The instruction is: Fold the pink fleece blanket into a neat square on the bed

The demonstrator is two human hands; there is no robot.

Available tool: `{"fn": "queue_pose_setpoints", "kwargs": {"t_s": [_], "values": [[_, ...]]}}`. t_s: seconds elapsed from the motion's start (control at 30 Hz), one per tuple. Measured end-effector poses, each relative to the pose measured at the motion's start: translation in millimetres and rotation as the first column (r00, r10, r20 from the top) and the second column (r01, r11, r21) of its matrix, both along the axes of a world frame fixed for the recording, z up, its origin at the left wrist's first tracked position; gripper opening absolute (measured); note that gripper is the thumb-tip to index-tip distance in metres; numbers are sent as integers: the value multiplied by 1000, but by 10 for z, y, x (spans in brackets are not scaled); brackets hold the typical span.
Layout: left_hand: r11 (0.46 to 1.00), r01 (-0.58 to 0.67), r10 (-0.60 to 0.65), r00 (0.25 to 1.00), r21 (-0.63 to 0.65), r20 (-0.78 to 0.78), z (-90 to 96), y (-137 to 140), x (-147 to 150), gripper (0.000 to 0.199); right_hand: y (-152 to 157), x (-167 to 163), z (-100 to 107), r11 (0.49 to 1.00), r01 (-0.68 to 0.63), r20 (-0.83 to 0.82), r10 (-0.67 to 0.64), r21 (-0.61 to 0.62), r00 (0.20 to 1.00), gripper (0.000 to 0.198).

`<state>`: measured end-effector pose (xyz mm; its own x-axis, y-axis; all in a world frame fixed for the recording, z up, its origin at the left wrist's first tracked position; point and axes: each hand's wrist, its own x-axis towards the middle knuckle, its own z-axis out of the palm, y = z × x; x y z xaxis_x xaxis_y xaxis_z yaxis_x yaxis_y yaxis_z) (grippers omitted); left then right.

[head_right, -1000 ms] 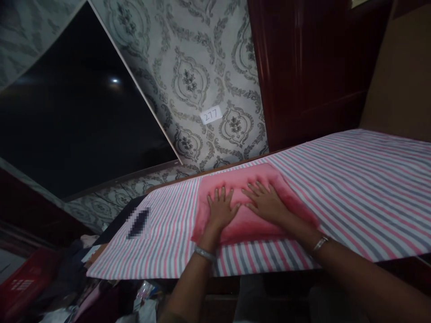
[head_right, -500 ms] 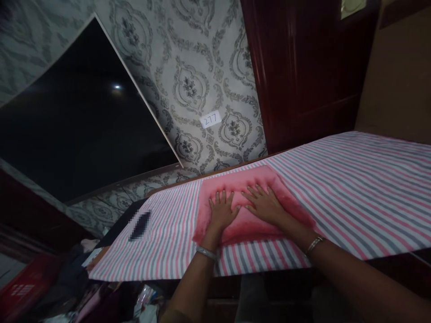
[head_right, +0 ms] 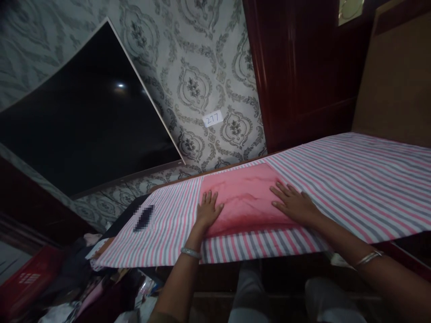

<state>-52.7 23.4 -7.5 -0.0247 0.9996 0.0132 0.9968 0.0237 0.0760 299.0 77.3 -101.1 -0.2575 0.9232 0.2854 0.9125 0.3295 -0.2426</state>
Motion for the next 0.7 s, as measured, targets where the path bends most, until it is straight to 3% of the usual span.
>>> {"fn": "queue_pose_setpoints", "kwargs": {"t_s": [0.1,0.2,0.27,0.37,0.53,0.7], "values": [[998,0,3,999,62,-41,85,-87,101,62,-17,-67,125,999,19,46,-21,30,999,65],[972,63,-52,997,227,-55,108,-294,300,53,-116,-301,275,980,1,71,-16,198,997,58],[947,144,-136,990,289,-47,39,-441,440,55,-217,-534,315,950,-77,73,57,304,996,56],[934,220,-216,975,282,-47,-174,-576,575,63,-358,-858,231,931,-173,84,154,321,985,51],[923,212,-204,977,321,-58,-531,-586,591,64,-475,-1024,-54,919,-156,69,141,362,988,50],[927,208,-206,978,312,-41,-565,-594,605,64,-489,-1005,-88,916,-157,57,146,370,988,52]]}}
